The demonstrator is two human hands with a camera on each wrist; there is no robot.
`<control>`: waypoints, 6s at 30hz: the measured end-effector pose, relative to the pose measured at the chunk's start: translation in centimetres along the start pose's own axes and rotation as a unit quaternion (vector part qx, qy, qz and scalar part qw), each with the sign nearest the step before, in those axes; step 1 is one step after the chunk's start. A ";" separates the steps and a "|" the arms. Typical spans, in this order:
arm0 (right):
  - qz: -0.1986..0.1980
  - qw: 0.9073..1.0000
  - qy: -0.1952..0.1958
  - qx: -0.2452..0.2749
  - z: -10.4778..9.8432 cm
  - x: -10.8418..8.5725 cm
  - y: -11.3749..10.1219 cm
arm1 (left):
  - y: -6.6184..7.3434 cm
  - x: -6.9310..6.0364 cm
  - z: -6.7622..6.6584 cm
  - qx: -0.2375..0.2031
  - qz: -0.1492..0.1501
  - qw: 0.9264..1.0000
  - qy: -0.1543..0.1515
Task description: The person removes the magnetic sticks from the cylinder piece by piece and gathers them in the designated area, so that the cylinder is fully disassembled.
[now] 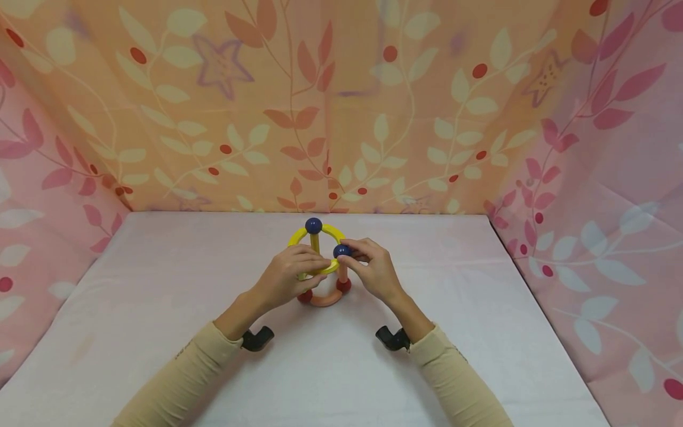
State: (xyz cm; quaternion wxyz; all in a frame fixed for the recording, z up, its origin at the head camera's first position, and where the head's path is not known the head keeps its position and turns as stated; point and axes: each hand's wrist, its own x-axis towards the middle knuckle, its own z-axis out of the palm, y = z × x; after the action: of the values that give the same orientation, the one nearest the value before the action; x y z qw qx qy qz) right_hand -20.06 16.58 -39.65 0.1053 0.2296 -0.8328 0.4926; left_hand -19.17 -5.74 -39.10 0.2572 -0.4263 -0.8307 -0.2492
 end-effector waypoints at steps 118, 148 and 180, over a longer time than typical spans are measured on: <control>0.139 0.988 -0.032 0.053 1.0 0.2 3.7 | -2.6 -3.8 2.2 -0.372 -0.328 0.858 -0.131; 0.131 0.990 -0.027 0.048 0.7 2.3 5.4 | -0.4 -2.1 4.7 -0.372 -0.320 0.867 -0.091; 0.151 0.987 -0.031 0.047 0.1 2.2 5.1 | -1.5 -3.0 3.6 -0.363 -0.318 0.868 -0.115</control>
State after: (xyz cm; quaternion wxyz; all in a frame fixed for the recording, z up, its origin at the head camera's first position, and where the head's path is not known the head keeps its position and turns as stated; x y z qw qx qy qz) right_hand -24.46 17.92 -42.72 -0.0074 0.1214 -0.8366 0.5341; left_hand -19.71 -5.93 -44.00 -0.1065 -0.2276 -0.7960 -0.5507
